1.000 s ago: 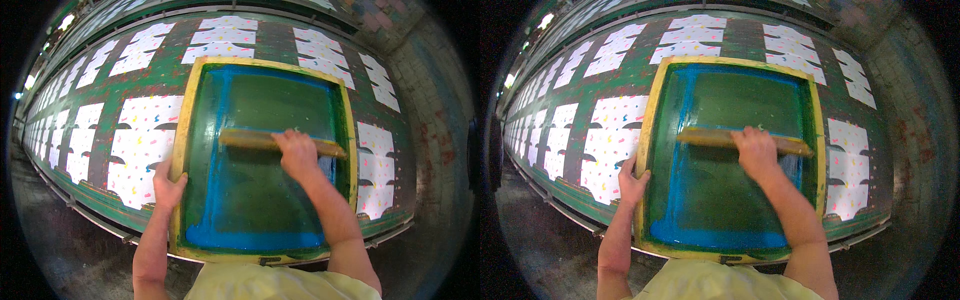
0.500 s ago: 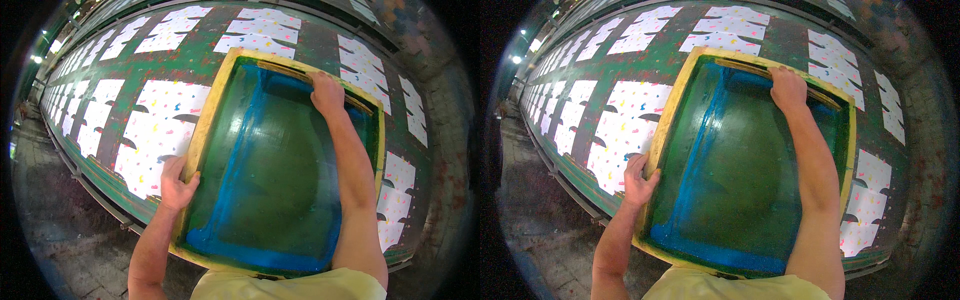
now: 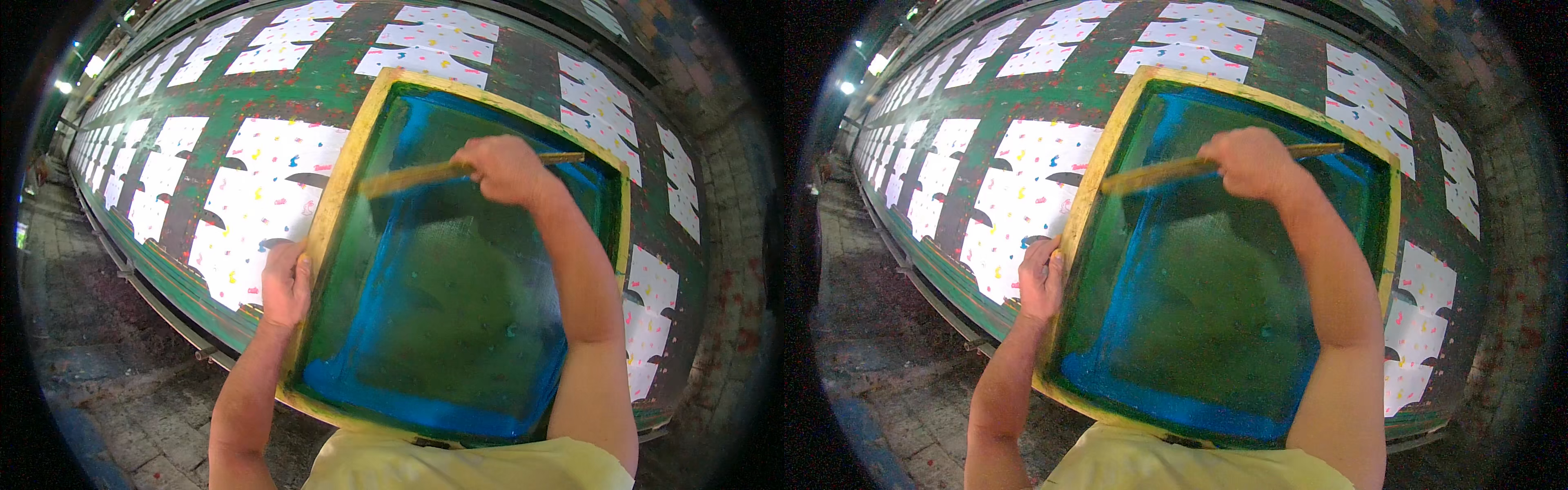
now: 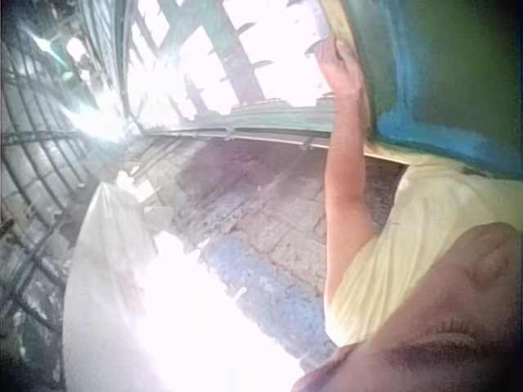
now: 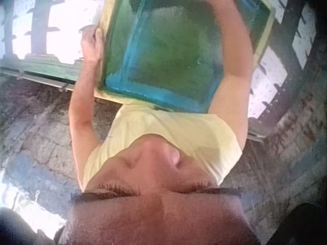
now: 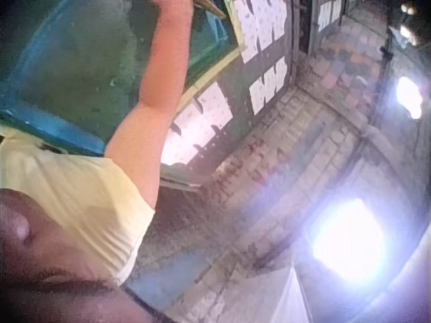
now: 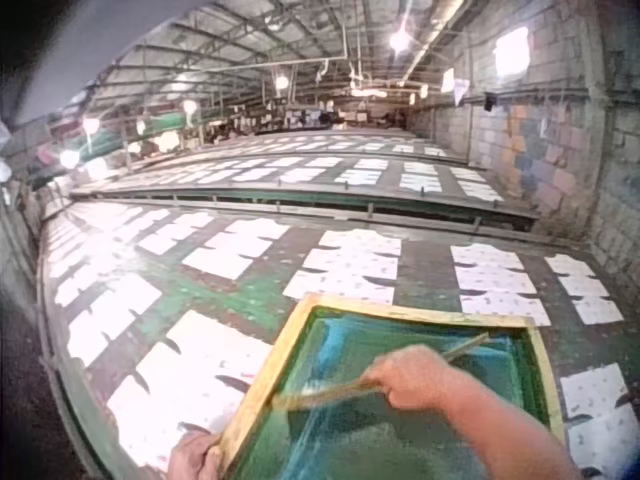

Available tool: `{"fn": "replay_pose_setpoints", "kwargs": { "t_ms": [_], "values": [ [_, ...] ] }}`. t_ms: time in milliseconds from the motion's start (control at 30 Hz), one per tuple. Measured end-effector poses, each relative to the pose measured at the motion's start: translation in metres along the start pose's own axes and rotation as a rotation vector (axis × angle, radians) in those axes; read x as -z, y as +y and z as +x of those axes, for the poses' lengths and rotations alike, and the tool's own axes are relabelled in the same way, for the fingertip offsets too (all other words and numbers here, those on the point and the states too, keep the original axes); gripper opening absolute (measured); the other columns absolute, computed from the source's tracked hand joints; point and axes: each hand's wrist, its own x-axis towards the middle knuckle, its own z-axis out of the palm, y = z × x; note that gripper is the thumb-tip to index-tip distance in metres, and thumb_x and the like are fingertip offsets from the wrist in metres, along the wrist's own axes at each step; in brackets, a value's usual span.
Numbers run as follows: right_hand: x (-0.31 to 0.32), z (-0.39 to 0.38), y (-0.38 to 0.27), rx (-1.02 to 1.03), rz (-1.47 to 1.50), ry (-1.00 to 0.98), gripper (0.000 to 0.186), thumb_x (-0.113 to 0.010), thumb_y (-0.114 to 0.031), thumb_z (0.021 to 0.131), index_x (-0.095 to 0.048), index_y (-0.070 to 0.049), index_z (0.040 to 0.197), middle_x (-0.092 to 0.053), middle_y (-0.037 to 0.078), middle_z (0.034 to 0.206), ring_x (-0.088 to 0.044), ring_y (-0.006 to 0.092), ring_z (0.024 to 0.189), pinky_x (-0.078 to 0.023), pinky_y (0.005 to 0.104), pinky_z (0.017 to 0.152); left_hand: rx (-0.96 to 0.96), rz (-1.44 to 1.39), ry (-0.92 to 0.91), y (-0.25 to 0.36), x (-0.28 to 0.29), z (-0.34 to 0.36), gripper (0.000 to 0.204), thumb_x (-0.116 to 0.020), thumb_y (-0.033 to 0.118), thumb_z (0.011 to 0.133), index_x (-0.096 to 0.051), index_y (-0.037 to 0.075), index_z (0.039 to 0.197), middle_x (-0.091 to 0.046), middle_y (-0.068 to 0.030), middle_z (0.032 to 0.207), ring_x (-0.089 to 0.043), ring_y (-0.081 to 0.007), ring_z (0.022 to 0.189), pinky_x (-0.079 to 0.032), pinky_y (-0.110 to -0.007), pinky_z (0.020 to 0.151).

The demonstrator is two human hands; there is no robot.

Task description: The person uses a squeegee to pull green ink across a screen printing frame placed over white paper sheets on a long table. The person repeatedly repositions the frame and pulls the squeegee to apply ink, then moves the frame to the next sheet and repeats the process.

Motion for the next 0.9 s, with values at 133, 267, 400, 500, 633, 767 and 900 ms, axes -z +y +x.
{"fn": "replay_pose_setpoints", "kwargs": {
  "t_ms": [133, 267, 400, 500, 633, 767, 900],
  "values": [
    [-0.007, -0.056, -0.063, 0.201, -0.011, -0.05, 0.042, -0.076, -0.005, 0.079, -0.082, -0.017, 0.119, -0.077, 0.012, 0.109, -0.077, 0.0386, 0.105, -0.062, 0.0527, 0.09, -0.031, 0.026, 0.006, -0.003, 0.0, 0.0, 0.033, -0.065, 0.013, 0.108, -0.074, -0.01, 0.131, -0.074, -0.0292, 0.118, -0.071, -0.0434, 0.112, -0.056, -0.048, 0.104],
    [-0.001, -0.109, -0.108, 0.216, 0.101, -0.154, 0.042, -0.076, -0.007, 0.08, -0.082, -0.017, 0.12, -0.079, 0.013, 0.11, -0.077, 0.0385, 0.104, -0.061, 0.0524, 0.089, -0.049, 0.027, 0.016, -0.003, 0.0, -0.002, 0.033, -0.063, 0.013, 0.109, -0.074, -0.01, 0.13, -0.074, -0.029, 0.116, -0.071, -0.0437, 0.112, -0.055, -0.048, 0.103],
    [0.021, -0.137, -0.086, 0.087, 0.152, -0.359, 0.04, -0.075, -0.007, 0.082, -0.081, -0.016, 0.121, -0.08, 0.013, 0.107, -0.077, 0.0388, 0.1, -0.061, 0.0531, 0.085, -0.055, -0.001, 0.016, -0.002, -0.002, -0.002, 0.028, -0.064, 0.008, 0.107, -0.074, -0.008, 0.127, -0.073, -0.0277, 0.113, -0.069, -0.046, 0.111, -0.054, -0.051, 0.102],
    [0.024, -0.133, -0.044, -0.119, 0.089, -0.203, 0.031, -0.073, -0.008, 0.086, -0.078, -0.015, 0.115, -0.08, 0.015, 0.107, -0.078, 0.0407, 0.101, -0.062, 0.0562, 0.088, -0.069, -0.007, 0.035, -0.003, -0.004, -0.001, 0.025, -0.064, 0.006, 0.106, -0.074, -0.008, 0.125, -0.072, -0.0277, 0.111, -0.068, -0.0475, 0.11, -0.054, -0.053, 0.101],
    [-0.002, -0.099, 0.012, -0.325, -0.081, 0.234, 0.04, -0.071, -0.005, 0.088, -0.079, -0.017, 0.125, -0.079, 0.014, 0.111, -0.078, 0.04, 0.103, -0.062, 0.0555, 0.088, -0.067, 0.028, 0.009, -0.003, -0.004, 0.0, 0.025, -0.064, 0.005, 0.106, -0.073, -0.009, 0.125, -0.073, -0.0287, 0.112, -0.069, -0.0481, 0.112, -0.055, -0.053, 0.102],
    [-0.014, -0.055, 0.064, -0.453, -0.2, 0.399, 0.045, -0.072, -0.004, 0.09, -0.079, -0.02, 0.131, -0.079, 0.012, 0.116, -0.077, 0.0379, 0.109, -0.062, 0.0536, 0.093, -0.068, 0.055, 0.012, -0.001, -0.003, 0.0, 0.026, -0.064, 0.005, 0.106, -0.073, -0.009, 0.126, -0.073, -0.0283, 0.113, -0.069, -0.0477, 0.113, -0.055, -0.053, 0.102],
    [-0.016, -0.036, 0.089, -0.497, -0.191, 0.348, 0.048, -0.072, -0.005, 0.091, -0.079, -0.019, 0.136, -0.079, 0.013, 0.121, -0.077, 0.0378, 0.114, -0.063, 0.0527, 0.099, -0.072, 0.087, -0.004, -0.001, -0.002, 0.001, 0.028, -0.064, 0.009, 0.11, -0.073, -0.009, 0.128, -0.075, -0.0272, 0.116, -0.071, -0.043, 0.111, -0.056, -0.049, 0.1]
  ]
}}
